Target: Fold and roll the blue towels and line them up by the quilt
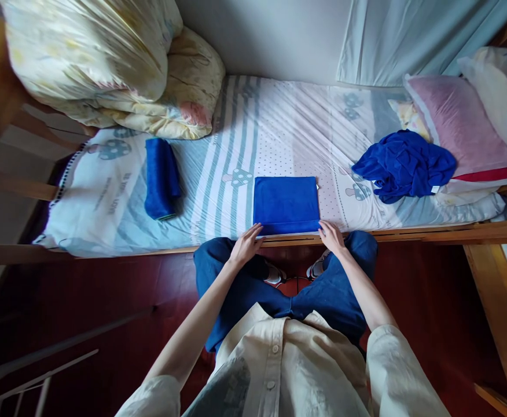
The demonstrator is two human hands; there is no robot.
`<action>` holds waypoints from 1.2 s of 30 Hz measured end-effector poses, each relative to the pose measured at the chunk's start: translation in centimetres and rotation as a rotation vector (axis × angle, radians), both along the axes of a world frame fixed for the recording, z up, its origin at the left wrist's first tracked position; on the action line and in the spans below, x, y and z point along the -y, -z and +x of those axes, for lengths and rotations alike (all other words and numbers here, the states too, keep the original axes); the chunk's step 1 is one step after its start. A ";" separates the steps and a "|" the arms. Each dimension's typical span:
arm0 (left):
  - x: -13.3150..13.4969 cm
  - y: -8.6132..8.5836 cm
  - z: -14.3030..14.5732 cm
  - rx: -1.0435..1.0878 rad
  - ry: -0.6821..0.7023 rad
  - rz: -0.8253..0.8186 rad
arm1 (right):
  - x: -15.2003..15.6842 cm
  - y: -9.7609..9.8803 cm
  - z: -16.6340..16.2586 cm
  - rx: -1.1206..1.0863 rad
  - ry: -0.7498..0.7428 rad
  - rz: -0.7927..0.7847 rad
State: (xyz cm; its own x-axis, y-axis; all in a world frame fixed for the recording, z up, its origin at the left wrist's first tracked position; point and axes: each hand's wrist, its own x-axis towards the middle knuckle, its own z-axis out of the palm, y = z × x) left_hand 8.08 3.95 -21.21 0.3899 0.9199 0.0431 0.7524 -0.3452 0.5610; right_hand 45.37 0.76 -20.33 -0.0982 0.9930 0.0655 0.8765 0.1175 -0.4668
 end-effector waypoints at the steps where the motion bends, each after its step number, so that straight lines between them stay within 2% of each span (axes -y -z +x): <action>1: 0.1 0.3 0.3 -0.045 0.055 -0.005 | 0.2 0.0 -0.5 0.041 -0.081 -0.007; 4: -0.1 1.4 1.1 -0.190 0.109 -0.041 | 0.2 0.3 -2.1 0.169 -0.196 -0.014; 8: -1.0 2.3 1.4 -0.337 0.125 -0.081 | -0.6 1.1 -2.9 0.297 -0.181 -0.029; 12: -2.2 2.3 1.2 -0.399 0.179 -0.088 | -1.7 1.6 -2.6 0.366 -0.215 -0.073; 15: -3.1 1.9 1.0 -0.407 0.217 -0.109 | -2.7 1.3 -2.4 0.388 -0.244 -0.098; 19: -4.0 0.6 0.6 -0.427 0.235 -0.143 | -3.4 0.4 -2.0 0.368 -0.201 -0.153; 26: -2.8 -1.9 -1.6 -0.407 0.205 -0.276 | -1.6 -0.5 -0.9 0.243 -0.175 -0.239; 30: -2.2 -2.4 -2.6 -0.203 0.090 -0.320 | -1.0 -0.4 -0.6 0.034 -0.110 -0.231; 36: -3.2 -2.0 -1.7 0.131 -0.262 -0.406 | -2.1 0.2 -1.2 -0.463 0.107 -0.179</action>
